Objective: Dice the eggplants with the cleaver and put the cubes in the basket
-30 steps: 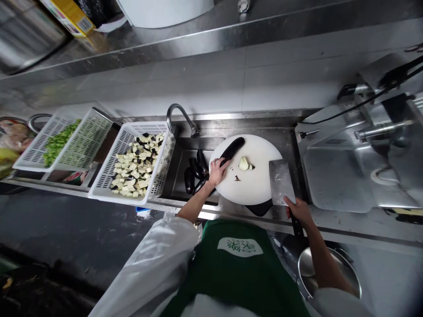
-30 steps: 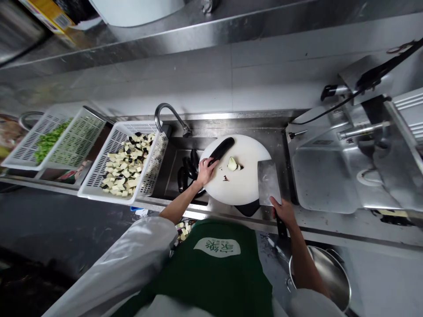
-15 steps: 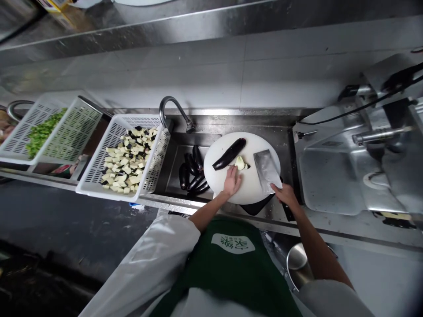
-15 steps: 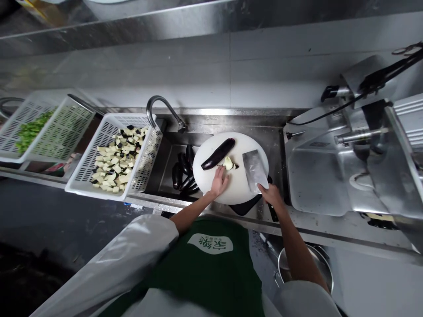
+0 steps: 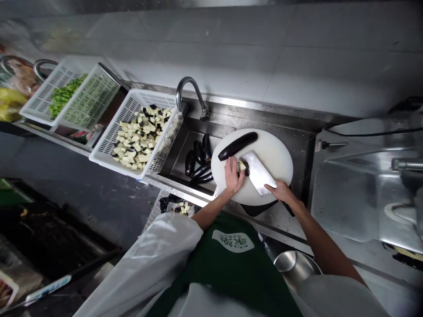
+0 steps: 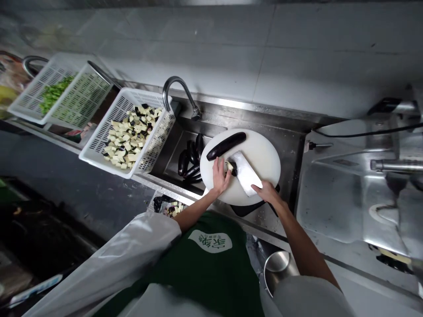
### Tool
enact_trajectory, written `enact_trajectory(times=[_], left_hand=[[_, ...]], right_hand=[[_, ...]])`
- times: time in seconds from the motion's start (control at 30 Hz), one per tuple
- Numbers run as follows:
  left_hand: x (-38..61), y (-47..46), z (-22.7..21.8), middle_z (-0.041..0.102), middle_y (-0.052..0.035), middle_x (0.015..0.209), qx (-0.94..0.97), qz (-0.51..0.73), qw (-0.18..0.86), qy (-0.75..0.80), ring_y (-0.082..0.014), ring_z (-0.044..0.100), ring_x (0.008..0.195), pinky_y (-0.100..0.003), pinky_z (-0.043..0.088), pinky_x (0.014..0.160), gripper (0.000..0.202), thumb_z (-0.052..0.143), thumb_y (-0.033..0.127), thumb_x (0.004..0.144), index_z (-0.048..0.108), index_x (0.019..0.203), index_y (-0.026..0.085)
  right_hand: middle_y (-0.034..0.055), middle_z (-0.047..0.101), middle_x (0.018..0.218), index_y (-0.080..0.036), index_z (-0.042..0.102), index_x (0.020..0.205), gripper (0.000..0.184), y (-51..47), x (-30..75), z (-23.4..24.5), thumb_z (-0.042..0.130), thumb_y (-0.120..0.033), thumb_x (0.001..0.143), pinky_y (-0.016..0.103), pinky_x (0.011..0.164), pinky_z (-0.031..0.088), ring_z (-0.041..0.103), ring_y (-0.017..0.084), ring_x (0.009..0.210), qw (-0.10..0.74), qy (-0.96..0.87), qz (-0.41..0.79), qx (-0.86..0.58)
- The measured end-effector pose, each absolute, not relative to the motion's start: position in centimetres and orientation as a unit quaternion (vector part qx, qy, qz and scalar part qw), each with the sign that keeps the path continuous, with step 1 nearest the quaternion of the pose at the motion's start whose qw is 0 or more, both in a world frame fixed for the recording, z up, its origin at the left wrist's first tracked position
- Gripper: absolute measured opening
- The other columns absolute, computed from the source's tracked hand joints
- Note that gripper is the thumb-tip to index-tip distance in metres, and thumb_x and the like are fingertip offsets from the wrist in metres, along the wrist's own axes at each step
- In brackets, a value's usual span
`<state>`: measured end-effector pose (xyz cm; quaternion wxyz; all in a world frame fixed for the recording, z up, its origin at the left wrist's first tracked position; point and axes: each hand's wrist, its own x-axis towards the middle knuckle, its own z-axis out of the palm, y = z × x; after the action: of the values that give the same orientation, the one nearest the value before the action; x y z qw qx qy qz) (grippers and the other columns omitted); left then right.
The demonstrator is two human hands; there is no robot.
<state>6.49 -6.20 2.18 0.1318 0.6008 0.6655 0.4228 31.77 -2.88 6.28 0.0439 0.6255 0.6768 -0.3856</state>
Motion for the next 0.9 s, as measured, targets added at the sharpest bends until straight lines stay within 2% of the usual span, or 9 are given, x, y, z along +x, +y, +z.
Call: enact_trajectory(times=[0.1, 0.3, 0.37, 0.47, 0.57, 0.67, 0.8, 0.9], left_hand=[[7.3, -5.7, 2.2, 0.017, -0.0182, 0.171, 0.601, 0.407, 0.145, 0.672, -0.0364, 0.019, 0.159, -0.059, 0.024, 0.127, 0.068, 0.052, 0.054, 0.101, 0.038, 0.158, 0.02], [6.5, -7.6, 1.4, 0.026, -0.0159, 0.168, 0.584, 0.429, 0.134, 0.676, -0.0352, 0.02, 0.158, -0.06, 0.027, 0.127, 0.063, 0.055, 0.05, 0.101, 0.041, 0.156, 0.023], [5.1, -9.0, 1.3, 0.03, -0.0151, 0.166, 0.571, 0.437, 0.114, 0.685, -0.0336, 0.021, 0.159, -0.059, 0.028, 0.127, 0.057, 0.051, 0.047, 0.104, 0.043, 0.155, 0.023], [1.3, -12.3, 1.6, 0.035, -0.0141, 0.164, 0.526, 0.453, 0.07, 0.717, -0.0311, 0.021, 0.159, -0.058, 0.027, 0.128, 0.049, 0.046, 0.043, 0.107, 0.047, 0.151, 0.023], [-3.8, -17.4, 1.8, 0.037, -0.0145, 0.162, 0.441, 0.468, 0.028, 0.765, -0.0296, 0.022, 0.159, -0.057, 0.025, 0.129, 0.045, 0.043, 0.041, 0.107, 0.049, 0.149, 0.023], [-8.5, -23.4, 1.2, 0.037, -0.0168, 0.161, 0.315, 0.479, -0.013, 0.819, -0.0283, 0.027, 0.157, -0.054, 0.024, 0.13, 0.048, 0.043, 0.041, 0.107, 0.047, 0.15, 0.021], [-13.0, -29.4, -1.2, 0.042, -0.0202, 0.157, 0.127, 0.462, -0.054, 0.876, -0.0261, 0.034, 0.154, -0.048, 0.027, 0.129, 0.054, 0.041, 0.041, 0.105, 0.04, 0.154, 0.016], [-16.3, -31.6, -3.0, 0.038, -0.025, 0.16, -0.023, 0.402, 0.021, 0.915, -0.0296, 0.032, 0.155, -0.051, 0.031, 0.125, 0.06, 0.047, 0.041, 0.102, 0.04, 0.155, 0.012]], right_hand=[[0.0017, 0.06, 0.051, -0.009, 0.073, 0.102, 0.044, -4.3, 30.0, 6.5, 0.06, -0.05, 0.097, 0.025, 0.051, 0.041, 0.06, 0.017, 0.048, 0.053, 0.689, -0.379, 0.616], [0.0025, 0.064, 0.057, -0.01, 0.071, 0.103, 0.043, -8.6, 25.0, 6.4, 0.055, -0.049, 0.098, 0.025, 0.044, 0.04, 0.058, 0.017, 0.043, 0.037, 0.669, -0.433, 0.603], [0.0041, 0.067, 0.061, -0.01, 0.071, 0.104, 0.041, -10.2, 22.9, 6.4, 0.054, -0.047, 0.098, 0.025, 0.047, 0.042, 0.062, 0.018, 0.049, 0.034, 0.686, -0.436, 0.581], [0.0094, 0.073, 0.072, -0.011, 0.073, 0.102, 0.039, -12.5, 19.1, 6.5, 0.055, -0.045, 0.098, 0.026, 0.059, 0.047, 0.07, 0.022, 0.069, 0.045, 0.742, -0.414, 0.525], [0.0158, 0.078, 0.095, -0.011, 0.072, 0.102, 0.037, -14.6, 13.9, 7.3, 0.057, -0.045, 0.099, 0.026, 0.073, 0.049, 0.073, 0.024, 0.091, 0.083, 0.811, -0.372, 0.443], [0.0185, 0.077, 0.109, -0.011, 0.071, 0.107, 0.036, -16.8, 7.6, 8.5, 0.057, -0.043, 0.1, 0.026, 0.08, 0.048, 0.072, 0.026, 0.103, 0.154, 0.861, -0.337, 0.348], [0.0187, 0.075, 0.116, -0.012, 0.069, 0.114, 0.033, -19.6, 1.1, 9.6, 0.056, -0.04, 0.102, 0.026, 0.082, 0.047, 0.071, 0.025, 0.109, 0.228, 0.882, -0.315, 0.265], [0.02, 0.075, 0.115, -0.012, 0.066, 0.119, 0.034, -20.8, -0.4, 10.1, 0.05, -0.038, 0.105, 0.027, 0.084, 0.048, 0.072, 0.026, 0.106, 0.254, 0.888, -0.278, 0.264]])
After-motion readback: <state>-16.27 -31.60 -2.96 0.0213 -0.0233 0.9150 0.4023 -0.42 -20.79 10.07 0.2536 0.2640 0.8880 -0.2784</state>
